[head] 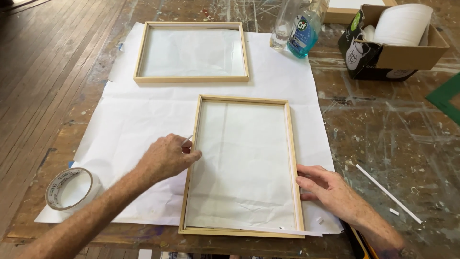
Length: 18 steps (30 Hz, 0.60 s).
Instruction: Applying thin white spacers to the inner edges of a wooden picture frame using a utility knife.
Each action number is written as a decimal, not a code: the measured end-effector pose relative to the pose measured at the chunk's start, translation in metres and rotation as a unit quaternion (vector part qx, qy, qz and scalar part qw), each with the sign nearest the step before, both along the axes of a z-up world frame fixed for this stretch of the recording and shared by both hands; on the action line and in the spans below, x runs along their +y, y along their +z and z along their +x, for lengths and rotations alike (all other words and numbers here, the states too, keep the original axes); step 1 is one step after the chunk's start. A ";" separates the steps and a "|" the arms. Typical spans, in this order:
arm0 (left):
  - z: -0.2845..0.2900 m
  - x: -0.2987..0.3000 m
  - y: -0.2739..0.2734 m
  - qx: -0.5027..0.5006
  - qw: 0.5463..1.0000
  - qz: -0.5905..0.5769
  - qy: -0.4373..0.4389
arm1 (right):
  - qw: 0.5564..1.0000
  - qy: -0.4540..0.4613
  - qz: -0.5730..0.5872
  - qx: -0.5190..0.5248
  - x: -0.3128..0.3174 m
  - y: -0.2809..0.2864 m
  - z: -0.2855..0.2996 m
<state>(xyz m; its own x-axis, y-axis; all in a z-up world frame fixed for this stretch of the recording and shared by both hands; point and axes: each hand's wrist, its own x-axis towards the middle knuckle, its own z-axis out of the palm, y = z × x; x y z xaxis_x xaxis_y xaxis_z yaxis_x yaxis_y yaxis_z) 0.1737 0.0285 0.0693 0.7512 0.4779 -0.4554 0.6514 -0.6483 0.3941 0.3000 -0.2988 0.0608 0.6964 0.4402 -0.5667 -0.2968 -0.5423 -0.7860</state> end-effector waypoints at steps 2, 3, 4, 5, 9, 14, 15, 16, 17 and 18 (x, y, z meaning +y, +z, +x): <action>0.010 0.000 0.007 0.015 0.998 0.048 -0.041 | 1.000 0.003 0.011 0.000 -0.005 0.003 0.000; 0.018 -0.003 0.014 -0.004 0.995 0.077 -0.056 | 0.998 0.024 -0.050 -0.035 -0.006 0.010 -0.002; 0.025 -0.005 0.020 -0.023 0.992 0.105 -0.070 | 0.990 0.045 -0.111 -0.070 -0.008 0.018 -0.004; 0.040 -0.010 0.018 -0.022 0.992 0.105 -0.072 | 0.990 0.043 -0.111 -0.069 -0.009 0.021 -0.008; 0.109 -0.021 -0.006 -0.248 0.939 0.063 -0.229 | 0.993 0.010 -0.014 -0.117 -0.030 0.018 -0.017; 0.182 -0.041 -0.043 -0.311 0.868 0.111 -0.371 | 0.994 -0.046 -0.027 -0.098 -0.066 -0.001 -0.028; 0.190 -0.044 -0.051 -0.329 0.850 0.144 -0.385 | 0.994 -0.038 0.005 -0.105 -0.074 -0.008 -0.029; 0.198 -0.046 -0.060 -0.347 0.830 0.177 -0.399 | 0.993 -0.031 0.037 -0.112 -0.082 -0.015 -0.030; 0.203 -0.048 -0.066 -0.347 0.830 0.175 -0.401 | 0.993 -0.033 0.036 -0.111 -0.083 -0.012 -0.032; 0.209 -0.050 -0.072 -0.340 0.830 0.205 -0.392 | 0.994 -0.046 0.020 -0.097 -0.083 -0.009 -0.034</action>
<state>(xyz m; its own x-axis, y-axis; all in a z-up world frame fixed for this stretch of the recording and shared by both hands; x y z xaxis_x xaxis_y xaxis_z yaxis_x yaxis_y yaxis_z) 0.3824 -0.0216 -0.0023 0.9213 -0.2696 0.2801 -0.3170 -0.9381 0.1398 0.2664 -0.3822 0.0521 0.8292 0.3896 -0.4008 -0.1834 -0.4877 -0.8535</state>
